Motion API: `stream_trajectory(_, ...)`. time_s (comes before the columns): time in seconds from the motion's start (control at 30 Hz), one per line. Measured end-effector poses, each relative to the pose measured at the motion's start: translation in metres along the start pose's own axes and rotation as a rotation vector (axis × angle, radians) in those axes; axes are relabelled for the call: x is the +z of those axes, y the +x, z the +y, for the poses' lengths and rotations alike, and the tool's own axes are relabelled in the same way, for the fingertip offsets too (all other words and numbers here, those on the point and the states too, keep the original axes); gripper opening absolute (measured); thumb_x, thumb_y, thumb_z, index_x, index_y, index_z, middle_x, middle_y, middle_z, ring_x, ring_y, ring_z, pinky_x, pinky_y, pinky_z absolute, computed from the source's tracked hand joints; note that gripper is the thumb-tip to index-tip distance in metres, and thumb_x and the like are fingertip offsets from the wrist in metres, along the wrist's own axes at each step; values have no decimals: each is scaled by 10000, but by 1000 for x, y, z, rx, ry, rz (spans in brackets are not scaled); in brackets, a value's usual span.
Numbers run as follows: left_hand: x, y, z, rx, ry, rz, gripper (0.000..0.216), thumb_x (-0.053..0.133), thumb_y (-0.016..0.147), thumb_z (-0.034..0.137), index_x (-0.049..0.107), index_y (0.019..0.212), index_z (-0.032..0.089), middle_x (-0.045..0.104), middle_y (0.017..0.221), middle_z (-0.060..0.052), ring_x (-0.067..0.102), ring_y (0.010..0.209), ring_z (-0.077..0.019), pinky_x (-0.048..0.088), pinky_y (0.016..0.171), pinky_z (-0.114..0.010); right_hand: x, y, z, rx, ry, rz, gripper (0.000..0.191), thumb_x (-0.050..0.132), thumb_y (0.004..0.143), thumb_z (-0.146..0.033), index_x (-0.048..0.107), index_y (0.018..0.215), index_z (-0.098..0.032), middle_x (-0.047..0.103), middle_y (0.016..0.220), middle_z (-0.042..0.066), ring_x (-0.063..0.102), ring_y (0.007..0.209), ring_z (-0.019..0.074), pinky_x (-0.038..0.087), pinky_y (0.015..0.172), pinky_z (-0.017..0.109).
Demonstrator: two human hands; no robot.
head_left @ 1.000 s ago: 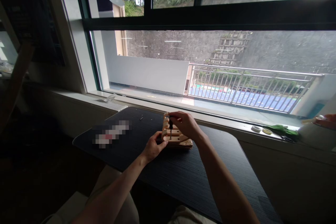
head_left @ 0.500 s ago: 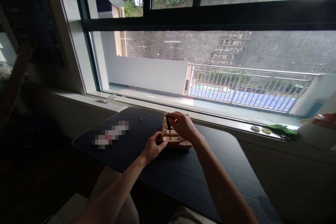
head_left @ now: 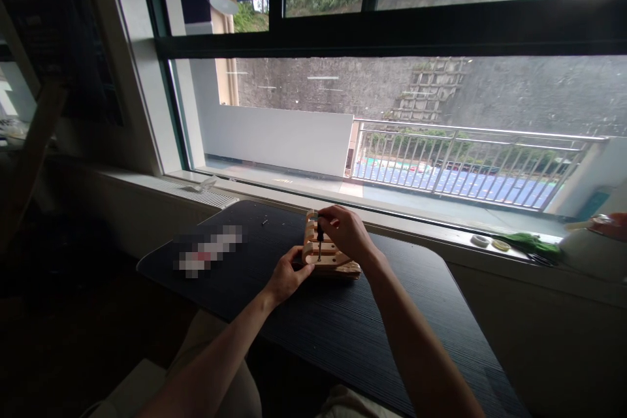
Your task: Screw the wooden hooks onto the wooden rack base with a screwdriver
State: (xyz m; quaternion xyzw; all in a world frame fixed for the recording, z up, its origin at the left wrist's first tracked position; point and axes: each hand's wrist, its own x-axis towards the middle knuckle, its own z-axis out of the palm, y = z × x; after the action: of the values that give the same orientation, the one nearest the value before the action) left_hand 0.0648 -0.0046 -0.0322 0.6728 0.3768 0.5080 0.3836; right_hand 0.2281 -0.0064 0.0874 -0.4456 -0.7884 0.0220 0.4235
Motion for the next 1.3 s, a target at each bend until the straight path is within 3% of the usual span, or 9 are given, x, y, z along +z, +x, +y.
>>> stream_trajectory(0.13, 0, 0, -1, 5, -9, -5, 246, 620, 743, 273, 599, 971, 184, 666, 952, -36, 617, 900, -184, 477, 811, -275, -3, 0, 7, 26, -3, 5, 174, 547, 804, -249, 661, 935, -231, 679, 766, 2, 600, 659, 143, 448, 622, 255)
stream_trajectory(0.37, -1, 0, -1, 0, -12, -6, 224, 619, 746, 265, 597, 955, 185, 662, 920, -31, 621, 866, -181, 481, 784, -273, -3, 1, 3, -39, 18, -34, 235, 511, 842, -240, 674, 1012, -242, 661, 919, 22, 598, 752, 137, 434, 670, 243)
stream_trajectory(0.63, 0, 1, -1, 10, 0, -14, 234, 609, 758, 255, 590, 980, 182, 654, 958, -40, 609, 913, -192, 470, 827, -292, -1, 1, 3, -39, 19, -23, 181, 574, 813, -288, 680, 947, -228, 647, 842, 14, 572, 692, 127, 419, 627, 239)
stream_trajectory(0.83, -1, 0, -2, 4, 4, -20, 237, 607, 764, 253, 583, 986, 177, 650, 950, -39, 613, 887, -185, 474, 795, -278, -5, -1, -1, -48, 25, -47, 226, 524, 824, -231, 677, 989, -249, 669, 891, 7, 590, 678, 115, 438, 637, 235)
stream_trajectory(1.07, -1, 0, -4, -4, -13, -20, 232, 611, 764, 254, 580, 981, 179, 656, 938, -36, 621, 868, -181, 483, 776, -266, -6, 1, 3, -31, 17, -29, 187, 537, 819, -236, 681, 939, -230, 696, 843, 1, 610, 722, 131, 442, 675, 240)
stream_trajectory(1.3, -1, 0, -3, -4, -2, -15, 259, 615, 761, 255, 585, 1007, 180, 657, 988, -50, 619, 898, -191, 480, 786, -276, -6, 1, 7, 4, -26, 0, 167, 557, 821, -320, 669, 868, -206, 670, 731, 4, 572, 640, 132, 402, 594, 241)
